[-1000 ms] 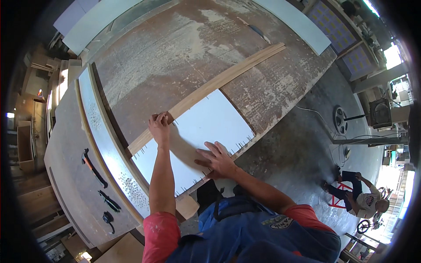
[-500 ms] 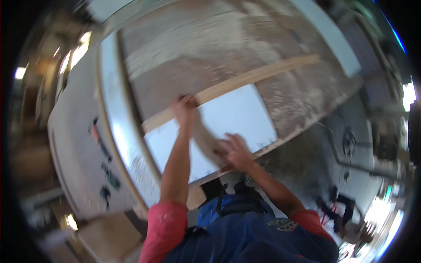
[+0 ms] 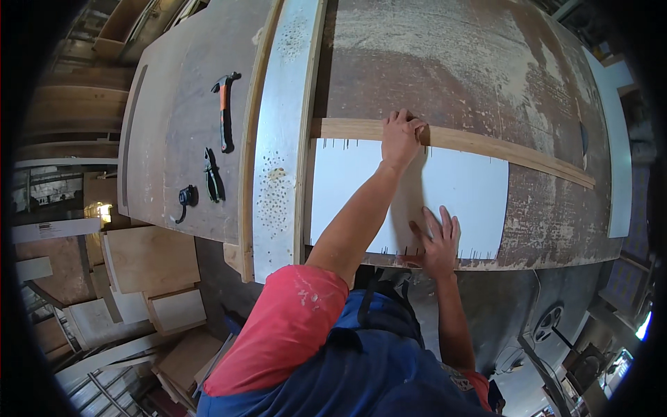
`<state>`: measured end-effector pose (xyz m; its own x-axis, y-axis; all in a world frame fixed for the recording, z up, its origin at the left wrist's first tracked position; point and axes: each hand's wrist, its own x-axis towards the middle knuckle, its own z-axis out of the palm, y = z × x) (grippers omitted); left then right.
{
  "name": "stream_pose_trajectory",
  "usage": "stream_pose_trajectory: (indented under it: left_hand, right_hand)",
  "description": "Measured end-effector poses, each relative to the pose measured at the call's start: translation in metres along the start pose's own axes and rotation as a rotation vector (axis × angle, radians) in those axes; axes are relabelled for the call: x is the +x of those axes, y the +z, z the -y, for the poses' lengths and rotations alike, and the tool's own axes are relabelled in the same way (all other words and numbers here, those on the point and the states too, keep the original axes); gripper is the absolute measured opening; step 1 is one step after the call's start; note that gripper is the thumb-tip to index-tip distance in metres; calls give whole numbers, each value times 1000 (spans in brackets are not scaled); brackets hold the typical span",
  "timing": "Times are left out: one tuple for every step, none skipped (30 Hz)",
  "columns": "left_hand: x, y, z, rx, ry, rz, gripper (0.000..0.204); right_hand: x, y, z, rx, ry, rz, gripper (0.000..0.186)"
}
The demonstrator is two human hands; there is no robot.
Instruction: The person hammers a wooden fixture on a workbench, aligns wooden strips and a white panel against the guide with another person, and places the strips onto the panel.
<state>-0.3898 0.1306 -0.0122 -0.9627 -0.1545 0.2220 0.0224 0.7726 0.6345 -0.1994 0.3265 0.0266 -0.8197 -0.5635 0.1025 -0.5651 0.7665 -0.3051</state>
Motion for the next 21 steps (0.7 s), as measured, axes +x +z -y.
stream_pose_trajectory:
  left_hand:
    - [1,1,1,5,-2,-22,13]
    - [2,2,3,5,16,-39,12]
    - [3,2,4,3,22,-19,12]
    - [6,3,6,2,33,-54,12]
    - [10,4,7,6,34,-61,12]
    - [14,5,8,2,33,-46,13]
    - [18,5,8,9,34,-71,13]
    - [21,6,9,7,33,-67,13]
    - [24,6,9,3,21,-35,13]
    - [27,6,9,5,29,-65,13]
    - [29,7,9,-3,34,-76,13]
    - [31,7,10,-14,16,-36,13]
    - [33,8,11,-12,40,-87,13]
    - [35,9,12,6,31,-68,12]
    - [37,10,15,14,31,-29,13]
    - [38,12,17,19,29,-46,13]
    - [39,13,20,14,52,-73,13]
    - [41,16,20,-8,99,-94,14]
    - [41,18,23,-69,121,-100,16]
    - [44,20,24,-126,57,-18,18]
    - [42,24,20,-138,58,-108,15]
  right_hand:
    - [1,0,0,26,7,-21,83]
    - [3,1,-1,1,-1,1,83]
    - [5,1,-1,-3,0,9,83]
    - [7,1,-2,9,1,-8,82]
    - [10,2,-4,-14,-1,11,82]
    - [13,2,-6,-21,-5,5,82]
    - [17,3,-7,-13,3,1,81]
    - [20,4,-8,-29,-10,2,81]
    - [23,5,-9,-27,-10,-22,82]
    - [25,5,-10,-4,1,-42,82]
    - [28,5,-11,-24,-14,-45,82]
    - [30,6,-11,-19,-9,-44,81]
    - [32,6,-12,12,-13,-88,81]
    - [34,5,-12,-16,0,-40,81]
    - [36,5,-13,-12,-4,-39,80]
    - [38,4,-14,8,5,-49,80]
    - [38,4,-15,-20,8,-44,80]
    - [38,3,-17,1,-2,-15,80]
    - [37,1,-19,27,25,16,80]
    - [36,-1,-22,9,4,63,83]
    - [35,-2,-25,-8,6,113,85]
